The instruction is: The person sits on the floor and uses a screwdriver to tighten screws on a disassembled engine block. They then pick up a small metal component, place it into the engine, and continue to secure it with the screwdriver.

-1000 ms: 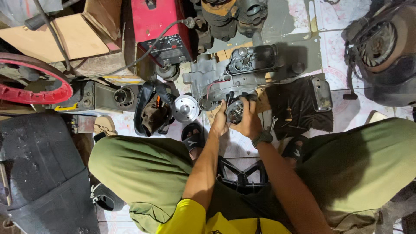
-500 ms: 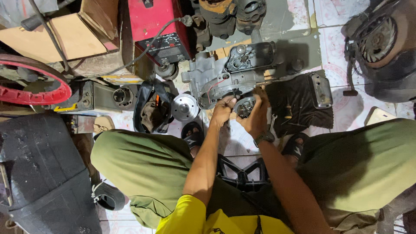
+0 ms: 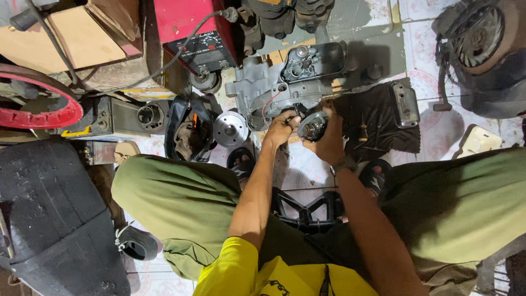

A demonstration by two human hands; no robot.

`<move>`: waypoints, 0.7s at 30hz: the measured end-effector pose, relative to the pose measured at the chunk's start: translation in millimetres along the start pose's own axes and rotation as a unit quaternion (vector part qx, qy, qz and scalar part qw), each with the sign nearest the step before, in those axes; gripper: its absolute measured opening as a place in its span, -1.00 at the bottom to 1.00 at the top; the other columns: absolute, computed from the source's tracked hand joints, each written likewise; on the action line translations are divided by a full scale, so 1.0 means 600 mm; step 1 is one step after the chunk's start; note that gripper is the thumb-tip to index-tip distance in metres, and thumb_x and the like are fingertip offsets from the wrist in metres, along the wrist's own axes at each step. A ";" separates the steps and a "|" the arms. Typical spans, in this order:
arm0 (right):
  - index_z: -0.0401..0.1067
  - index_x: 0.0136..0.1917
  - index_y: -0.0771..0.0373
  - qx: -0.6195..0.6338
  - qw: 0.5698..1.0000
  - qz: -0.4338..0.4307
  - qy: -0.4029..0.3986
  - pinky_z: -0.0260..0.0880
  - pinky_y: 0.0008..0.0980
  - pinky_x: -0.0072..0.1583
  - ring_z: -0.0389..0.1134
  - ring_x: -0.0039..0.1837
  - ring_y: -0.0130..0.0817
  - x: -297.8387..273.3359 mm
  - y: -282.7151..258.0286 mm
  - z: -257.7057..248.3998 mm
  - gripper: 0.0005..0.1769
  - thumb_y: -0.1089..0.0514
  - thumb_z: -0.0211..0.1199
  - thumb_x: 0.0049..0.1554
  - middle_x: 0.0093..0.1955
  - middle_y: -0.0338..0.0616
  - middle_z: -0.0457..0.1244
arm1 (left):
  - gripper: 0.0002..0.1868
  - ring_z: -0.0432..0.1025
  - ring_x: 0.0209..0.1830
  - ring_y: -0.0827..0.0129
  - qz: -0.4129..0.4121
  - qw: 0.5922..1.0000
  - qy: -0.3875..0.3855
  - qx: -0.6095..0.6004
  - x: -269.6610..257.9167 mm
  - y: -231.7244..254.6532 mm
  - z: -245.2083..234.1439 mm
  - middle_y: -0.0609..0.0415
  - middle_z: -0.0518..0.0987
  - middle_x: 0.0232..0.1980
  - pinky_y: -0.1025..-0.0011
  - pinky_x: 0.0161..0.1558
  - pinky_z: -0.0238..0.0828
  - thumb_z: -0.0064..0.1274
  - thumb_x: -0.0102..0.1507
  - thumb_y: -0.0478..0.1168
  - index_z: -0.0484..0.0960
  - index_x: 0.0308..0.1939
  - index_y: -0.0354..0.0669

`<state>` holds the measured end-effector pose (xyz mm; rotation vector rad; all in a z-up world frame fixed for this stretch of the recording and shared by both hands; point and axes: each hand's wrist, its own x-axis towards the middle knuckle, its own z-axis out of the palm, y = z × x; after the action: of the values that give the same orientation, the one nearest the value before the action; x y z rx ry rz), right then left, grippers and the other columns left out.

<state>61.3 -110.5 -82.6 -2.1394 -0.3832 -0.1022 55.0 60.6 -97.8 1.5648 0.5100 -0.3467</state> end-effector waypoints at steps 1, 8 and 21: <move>0.13 0.47 0.27 0.024 1.000 -0.006 -0.001 0.18 0.19 0.37 0.21 0.32 0.40 -0.001 0.000 -0.003 0.28 0.21 0.59 -0.51 0.23 0.27 0.10 | -0.67 0.53 0.05 0.04 0.013 0.999 0.005 0.048 -0.001 0.003 -0.001 -0.17 0.63 0.01 0.13 0.13 0.54 0.12 0.38 0.05 0.67 0.14 0.04; 0.09 0.55 0.16 0.022 0.999 -0.001 -0.043 0.12 0.11 0.41 0.19 0.35 0.29 0.002 0.010 -0.013 0.36 0.18 0.60 -0.49 0.26 0.18 0.07 | -0.70 0.57 0.09 0.07 0.011 0.994 0.024 0.106 -0.009 0.010 -0.001 -0.08 0.68 -0.01 0.09 0.24 0.45 0.10 0.37 0.08 0.70 0.10 0.14; 0.04 0.53 0.24 -0.058 0.992 0.096 0.054 0.09 0.23 0.43 0.14 0.41 0.34 0.011 -0.018 0.047 0.39 0.19 0.66 -0.50 0.31 0.30 0.06 | -0.75 0.54 0.10 -0.17 0.067 0.981 0.177 0.033 0.002 0.013 0.011 -0.21 0.69 -0.05 0.01 0.18 0.43 0.06 0.41 -0.06 0.73 0.06 -0.02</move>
<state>62.1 -80.5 -88.4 -2.2626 -0.1079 -0.1325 60.5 53.9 -92.1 1.7258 0.6671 0.0208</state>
